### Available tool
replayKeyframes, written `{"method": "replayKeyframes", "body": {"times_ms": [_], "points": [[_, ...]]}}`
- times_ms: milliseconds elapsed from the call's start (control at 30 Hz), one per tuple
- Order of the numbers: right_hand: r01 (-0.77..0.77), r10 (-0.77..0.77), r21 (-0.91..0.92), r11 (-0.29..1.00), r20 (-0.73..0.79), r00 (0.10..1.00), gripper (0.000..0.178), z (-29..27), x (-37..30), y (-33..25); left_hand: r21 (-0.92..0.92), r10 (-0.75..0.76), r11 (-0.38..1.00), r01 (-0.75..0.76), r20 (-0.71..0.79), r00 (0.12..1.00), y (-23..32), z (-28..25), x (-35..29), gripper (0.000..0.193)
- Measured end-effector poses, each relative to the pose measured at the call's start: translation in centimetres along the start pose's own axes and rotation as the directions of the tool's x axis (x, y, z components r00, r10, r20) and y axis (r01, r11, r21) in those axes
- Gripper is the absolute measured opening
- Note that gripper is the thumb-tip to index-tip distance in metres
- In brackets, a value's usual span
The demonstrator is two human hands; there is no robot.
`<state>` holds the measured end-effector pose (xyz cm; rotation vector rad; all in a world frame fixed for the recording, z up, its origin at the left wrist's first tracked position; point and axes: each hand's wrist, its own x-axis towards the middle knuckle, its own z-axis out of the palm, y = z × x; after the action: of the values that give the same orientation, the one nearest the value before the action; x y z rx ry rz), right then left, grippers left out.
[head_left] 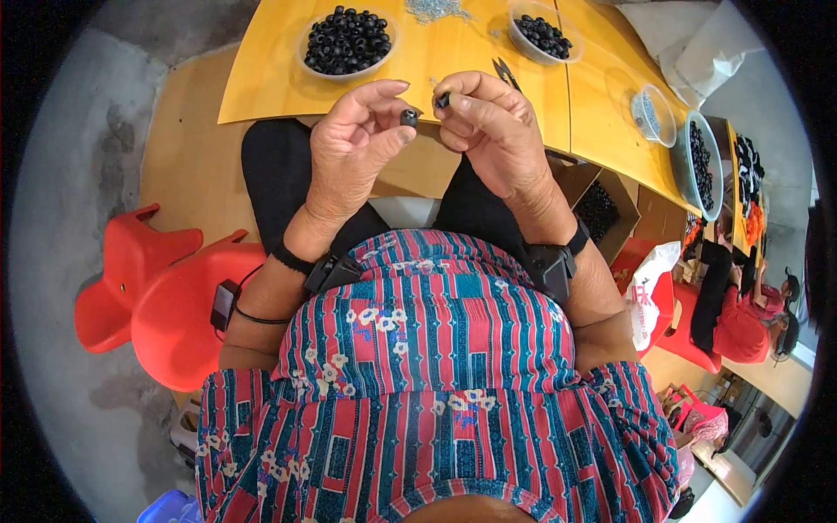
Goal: The person assembles small black plastic components by hand, inserting tiny silver pins into them.
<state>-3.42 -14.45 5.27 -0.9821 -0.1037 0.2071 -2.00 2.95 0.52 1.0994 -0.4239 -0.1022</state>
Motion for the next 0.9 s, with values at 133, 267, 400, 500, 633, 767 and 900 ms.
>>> {"method": "replayKeyframes", "body": {"times_ms": [133,267,400,500,633,767,900], "points": [[0.079,-0.080,-0.028,0.996,-0.008,0.997,0.015,0.0,-1.1,-0.3,0.034,0.072,0.997,-0.075,0.069,0.995,0.8,1.0,0.7,0.041],[0.098,-0.101,-0.079,0.992,-0.033,0.994,0.017,0.3,-1.4,-0.1,0.061,0.138,0.987,-0.146,0.119,0.983,1.4,1.5,0.7,0.041],[0.129,-0.131,-0.109,0.986,-0.020,0.991,0.018,0.4,-1.4,0.2,0.060,0.174,0.981,-0.182,0.119,0.977,1.5,1.5,0.8,0.041],[0.137,-0.138,-0.122,0.983,-0.004,0.990,0.018,0.6,-1.2,0.3,0.007,0.205,0.978,-0.207,0.121,0.971,1.5,1.5,0.9,0.042],[0.151,-0.156,-0.187,0.971,-0.012,0.988,0.017,1.0,-1.0,0.5,0.018,0.210,0.977,-0.214,0.128,0.969,1.7,1.4,0.9,0.042],[0.134,-0.139,-0.178,0.975,-0.015,0.990,0.016,1.1,-1.0,0.4,-0.003,0.219,0.975,-0.220,0.127,0.967,1.7,1.5,1.0,0.043],[0.128,-0.136,-0.157,0.979,-0.042,0.990,0.016,1.2,-1.1,0.5,0.018,0.227,0.973,-0.231,0.119,0.967,1.6,1.4,0.8,0.043]]}}
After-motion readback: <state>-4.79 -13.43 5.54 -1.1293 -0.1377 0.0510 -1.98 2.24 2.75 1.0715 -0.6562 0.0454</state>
